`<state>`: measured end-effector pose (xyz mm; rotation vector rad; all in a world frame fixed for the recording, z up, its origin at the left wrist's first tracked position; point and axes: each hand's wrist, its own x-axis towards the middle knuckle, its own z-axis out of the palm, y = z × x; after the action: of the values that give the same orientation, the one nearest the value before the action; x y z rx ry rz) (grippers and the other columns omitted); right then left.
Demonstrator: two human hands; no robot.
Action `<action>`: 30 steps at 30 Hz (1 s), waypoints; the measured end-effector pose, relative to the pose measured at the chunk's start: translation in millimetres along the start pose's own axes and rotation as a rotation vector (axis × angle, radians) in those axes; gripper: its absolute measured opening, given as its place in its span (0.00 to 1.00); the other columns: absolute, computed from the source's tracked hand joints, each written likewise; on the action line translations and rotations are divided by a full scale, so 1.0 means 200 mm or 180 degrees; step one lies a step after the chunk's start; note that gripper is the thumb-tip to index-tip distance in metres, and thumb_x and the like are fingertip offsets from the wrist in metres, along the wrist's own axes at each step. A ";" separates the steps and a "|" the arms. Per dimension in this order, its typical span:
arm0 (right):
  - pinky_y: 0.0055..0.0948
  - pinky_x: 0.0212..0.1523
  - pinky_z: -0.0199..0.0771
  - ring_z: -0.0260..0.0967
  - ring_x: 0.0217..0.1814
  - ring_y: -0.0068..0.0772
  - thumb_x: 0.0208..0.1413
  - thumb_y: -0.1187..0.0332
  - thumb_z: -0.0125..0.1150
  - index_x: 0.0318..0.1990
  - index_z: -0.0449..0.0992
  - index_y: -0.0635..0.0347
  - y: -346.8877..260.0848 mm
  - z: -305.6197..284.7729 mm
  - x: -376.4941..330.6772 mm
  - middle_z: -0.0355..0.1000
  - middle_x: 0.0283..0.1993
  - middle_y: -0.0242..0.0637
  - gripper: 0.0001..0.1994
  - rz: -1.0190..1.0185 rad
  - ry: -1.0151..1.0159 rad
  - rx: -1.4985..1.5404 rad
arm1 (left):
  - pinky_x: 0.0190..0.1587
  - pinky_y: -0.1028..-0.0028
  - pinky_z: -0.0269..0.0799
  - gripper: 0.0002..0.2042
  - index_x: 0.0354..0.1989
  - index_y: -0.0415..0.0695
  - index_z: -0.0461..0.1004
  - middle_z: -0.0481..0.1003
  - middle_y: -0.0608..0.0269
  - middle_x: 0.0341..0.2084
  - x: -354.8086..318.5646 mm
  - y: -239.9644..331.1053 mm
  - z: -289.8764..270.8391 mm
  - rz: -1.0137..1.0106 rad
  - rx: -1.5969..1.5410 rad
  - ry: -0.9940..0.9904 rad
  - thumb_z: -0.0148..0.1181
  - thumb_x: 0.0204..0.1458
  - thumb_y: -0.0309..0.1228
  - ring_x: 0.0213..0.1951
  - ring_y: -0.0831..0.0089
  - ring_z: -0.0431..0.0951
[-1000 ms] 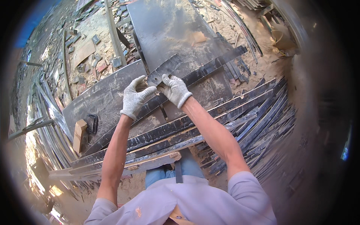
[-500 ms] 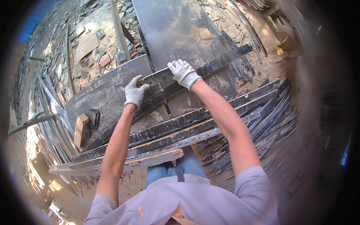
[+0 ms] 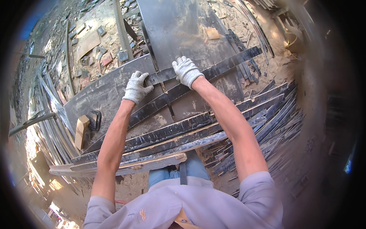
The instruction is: The person picks up and stacks wooden planks in a workshop. They move around the cluttered space, gather planks from the floor, and place them on a workbench.
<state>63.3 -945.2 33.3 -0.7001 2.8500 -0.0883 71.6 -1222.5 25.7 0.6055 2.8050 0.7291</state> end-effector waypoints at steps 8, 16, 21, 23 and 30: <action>0.47 0.57 0.70 0.68 0.57 0.54 0.47 0.63 0.75 0.57 0.73 0.65 0.03 -0.04 0.10 0.71 0.51 0.52 0.30 0.0127 -0.0036 0.0044 | 0.58 0.58 0.72 0.28 0.54 0.43 0.78 0.73 0.51 0.44 0.13 -0.04 -0.05 -0.0042 -0.0029 -0.0172 0.74 0.41 0.38 0.53 0.51 0.73; 0.47 0.57 0.72 0.70 0.56 0.54 0.44 0.62 0.77 0.54 0.74 0.64 0.08 -0.06 0.20 0.72 0.48 0.52 0.30 0.0136 -0.0080 -0.0014 | 0.56 0.57 0.73 0.28 0.53 0.42 0.79 0.73 0.49 0.43 0.22 -0.06 -0.08 -0.0031 -0.0049 -0.0173 0.74 0.41 0.40 0.51 0.49 0.75; 0.45 0.59 0.73 0.71 0.59 0.54 0.49 0.54 0.74 0.56 0.75 0.66 0.08 -0.13 0.25 0.74 0.53 0.55 0.31 0.0721 -0.0346 0.0009 | 0.55 0.56 0.74 0.24 0.47 0.42 0.81 0.75 0.47 0.44 0.32 -0.07 -0.14 -0.0319 0.0393 0.0209 0.74 0.42 0.41 0.50 0.48 0.76; 0.44 0.60 0.73 0.73 0.60 0.54 0.51 0.49 0.72 0.58 0.75 0.68 0.08 -0.22 0.26 0.75 0.54 0.57 0.35 0.1314 -0.0480 0.0126 | 0.53 0.56 0.74 0.21 0.43 0.42 0.82 0.76 0.47 0.42 0.35 -0.19 -0.30 -0.0861 0.0616 0.0754 0.73 0.44 0.42 0.48 0.49 0.77; 0.30 0.24 0.82 0.80 0.26 0.31 0.71 0.61 0.52 0.43 0.76 0.65 -0.11 -0.40 -0.43 0.81 0.36 0.44 0.14 0.1436 0.1041 0.6173 | 0.71 0.61 0.59 0.55 0.73 0.27 0.52 0.62 0.31 0.68 0.39 -0.17 -1.14 -0.1067 -0.0489 0.3179 0.76 0.47 0.54 0.68 0.45 0.65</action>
<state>130.4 -924.3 129.0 0.4201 1.6037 -2.3786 -71.7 -1314.6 200.5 -0.3942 3.4768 1.4494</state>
